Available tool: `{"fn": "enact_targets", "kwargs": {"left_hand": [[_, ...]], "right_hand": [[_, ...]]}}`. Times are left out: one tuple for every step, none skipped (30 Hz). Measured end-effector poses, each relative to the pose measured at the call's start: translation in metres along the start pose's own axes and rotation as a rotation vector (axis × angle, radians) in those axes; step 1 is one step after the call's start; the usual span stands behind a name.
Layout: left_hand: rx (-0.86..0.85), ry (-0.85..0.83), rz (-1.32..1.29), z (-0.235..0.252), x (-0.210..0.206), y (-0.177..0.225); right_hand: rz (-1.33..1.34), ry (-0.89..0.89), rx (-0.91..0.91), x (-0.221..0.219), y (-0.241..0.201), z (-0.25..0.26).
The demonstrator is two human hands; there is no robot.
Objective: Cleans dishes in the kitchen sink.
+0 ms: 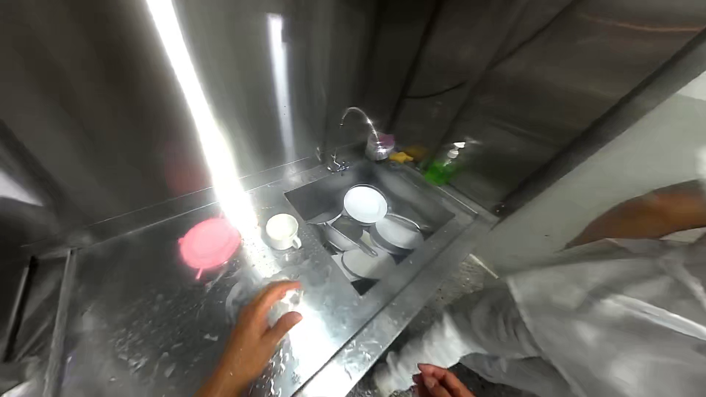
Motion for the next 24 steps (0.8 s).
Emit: {"fn": "enact_targets", "kwargs": {"left_hand": [[-0.048,0.007,-0.001,0.023,0.002,0.002],[-0.079,0.022,0.001,0.045,0.004,0.003],[-0.085,0.053,0.046,0.066,0.006,0.001],[-0.043,0.089,0.128,0.086,0.006,-0.004],[0.072,0.11,0.208,0.104,0.005,-0.018],[0.248,0.111,0.265,0.121,0.001,-0.039],[0.449,0.103,0.312,0.134,-0.004,-0.064],[0.63,0.097,0.374,0.143,-0.012,-0.089],[0.775,0.099,0.447,0.149,-0.019,-0.11],[0.889,0.105,0.532,0.156,-0.028,-0.127],[0.993,0.118,0.627,0.16,-0.036,-0.138],[1.078,0.15,0.735,0.165,-0.042,-0.144],[1.145,0.197,0.825,0.169,-0.047,-0.148],[1.189,0.25,0.892,0.171,-0.05,-0.151],[1.242,0.285,0.916,0.17,-0.05,-0.153],[1.288,0.318,0.915,0.17,-0.049,-0.155],[1.322,0.353,0.891,0.17,-0.046,-0.156],[1.337,0.392,0.851,0.17,-0.046,-0.155],[1.331,0.422,0.804,0.171,-0.047,-0.153],[1.303,0.454,0.745,0.173,-0.051,-0.152],[1.266,0.487,0.675,0.175,-0.055,-0.152],[1.217,0.525,0.583,0.176,-0.061,-0.153],[1.143,0.587,0.462,0.178,-0.068,-0.155],[1.055,0.656,0.306,0.183,-0.078,-0.156]], "right_hand": [[0.022,0.02,-0.004,0.014,-0.009,0.019],[0.046,0.029,-0.011,0.027,-0.017,0.041],[0.062,0.029,-0.015,0.037,-0.025,0.067],[0.063,0.025,-0.015,0.044,-0.035,0.097],[0.04,0.017,-0.003,0.047,-0.047,0.134],[-0.004,0.003,0.023,0.047,-0.063,0.177],[-0.054,-0.014,0.063,0.044,-0.085,0.227],[-0.106,-0.039,0.109,0.036,-0.109,0.28],[-0.146,-0.071,0.151,0.023,-0.135,0.333],[-0.161,-0.104,0.189,0.004,-0.16,0.388],[-0.164,-0.142,0.216,-0.019,-0.18,0.438],[-0.16,-0.19,0.227,-0.047,-0.195,0.479],[-0.157,-0.247,0.233,-0.076,-0.207,0.51],[-0.157,-0.291,0.26,-0.105,-0.218,0.531],[-0.177,-0.322,0.299,-0.132,-0.23,0.543],[-0.207,-0.35,0.344,-0.156,-0.241,0.547],[-0.215,-0.303,0.395,-0.17,-0.249,0.552],[-0.212,-0.213,0.422,-0.176,-0.252,0.554],[-0.231,-0.128,0.446,-0.177,-0.253,0.552],[-0.272,-0.069,0.483,-0.176,-0.256,0.549],[-0.343,-0.031,0.539,-0.174,-0.26,0.546],[-0.444,-0.013,0.616,-0.171,-0.264,0.542],[-0.556,-0.013,0.708,-0.171,-0.268,0.54],[-0.63,-0.009,0.804,-0.172,-0.269,0.54]]}}
Point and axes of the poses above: each hand's wrist, its own z-axis towards the middle knuckle, its own x-axis out of the back of the hand, y = z × x, the point moved 10 cm from there along z, towards the middle knuckle, and after that the axes turned 14 degrees about -z, right-handed, at the moved point
